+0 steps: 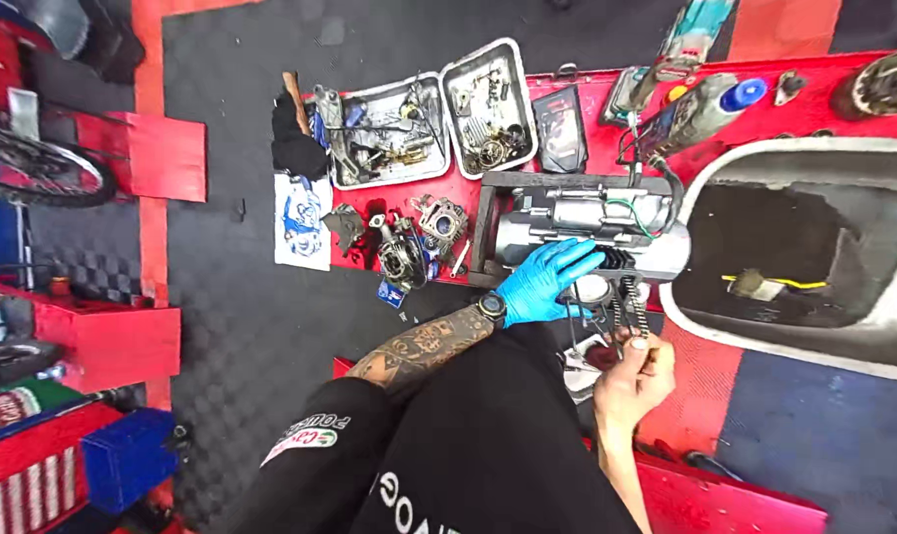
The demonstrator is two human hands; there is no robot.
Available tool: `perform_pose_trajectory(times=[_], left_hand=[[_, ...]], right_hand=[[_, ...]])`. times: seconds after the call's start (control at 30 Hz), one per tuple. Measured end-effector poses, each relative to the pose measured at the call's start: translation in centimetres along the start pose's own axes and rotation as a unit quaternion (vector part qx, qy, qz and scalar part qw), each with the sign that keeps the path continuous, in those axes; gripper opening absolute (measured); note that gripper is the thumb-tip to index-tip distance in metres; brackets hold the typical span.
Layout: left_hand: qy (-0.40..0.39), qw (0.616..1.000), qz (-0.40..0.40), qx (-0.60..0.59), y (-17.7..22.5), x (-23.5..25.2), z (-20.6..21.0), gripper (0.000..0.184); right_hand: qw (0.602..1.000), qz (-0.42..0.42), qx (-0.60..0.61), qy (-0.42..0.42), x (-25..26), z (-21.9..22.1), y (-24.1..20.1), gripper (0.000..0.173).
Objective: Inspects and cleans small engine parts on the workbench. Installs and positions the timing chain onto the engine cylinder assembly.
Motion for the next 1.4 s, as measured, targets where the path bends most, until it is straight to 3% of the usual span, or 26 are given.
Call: perform_pose_trajectory(times=[0.27, 0.4, 0.53, 0.67, 0.77, 0.87, 0.97, 1.1, 1.23, 1.4], left_hand=[[-0.026, 0.999, 0.028, 0.006, -0.3, 0.1, -0.9, 0.098], [-0.036, 0.999, 0.032, 0.006, -0.4, 0.2, -0.3, 0.099], [-0.009, 0.999, 0.040, 0.009, -0.6, -1.5, -1.6, 0.100], [-0.049, 0.998, 0.003, 0.031, -1.2, -4.4, -3.2, 0.098], [-0.045, 0.995, -0.078, 0.033, -2.2, -7.8, -5.4, 0.093], [-0.001, 0.977, -0.206, 0.062, -4.3, -11.3, -8.6, 0.088], [0.083, 0.924, -0.363, 0.087, -6.9, -16.9, -12.2, 0.080], [0.204, 0.834, -0.508, 0.070, -11.1, -25.1, -16.0, 0.071], [0.183, 0.776, -0.599, 0.070, -16.2, -30.8, -19.8, 0.067], [0.099, 0.742, -0.656, 0.093, -24.6, -30.7, -26.3, 0.066]], right_hand=[[0.996, 0.000, -0.091, 0.026, -2.4, -1.7, 3.9, 0.024], [0.992, 0.009, -0.125, 0.003, -3.5, -2.7, 3.4, 0.028], [0.994, 0.035, -0.098, -0.028, -3.6, -2.3, 1.8, 0.029], [0.992, 0.107, 0.015, -0.068, -3.9, -2.0, 7.2, 0.030], [0.952, 0.218, 0.189, -0.098, -3.6, -0.5, 11.1, 0.038], [0.892, 0.323, 0.309, -0.066, -1.8, 0.4, 11.8, 0.054], [0.857, 0.384, 0.339, -0.057, -0.5, 0.1, 12.0, 0.066], [0.845, 0.406, 0.339, -0.079, 1.1, 0.2, 13.0, 0.062], [0.832, 0.428, 0.348, -0.063, 1.6, 0.6, 12.6, 0.061], [0.796, 0.482, 0.365, 0.024, 1.1, 1.6, 11.9, 0.046]])
Point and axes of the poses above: each hand's wrist, its own x-axis towards the middle knuckle, its own z-axis out of the palm, y = z × x, the point moved 6 cm from there along x, towards the middle knuckle, and after that the axes turned 2 degrees about z, right-handed, at the moved point
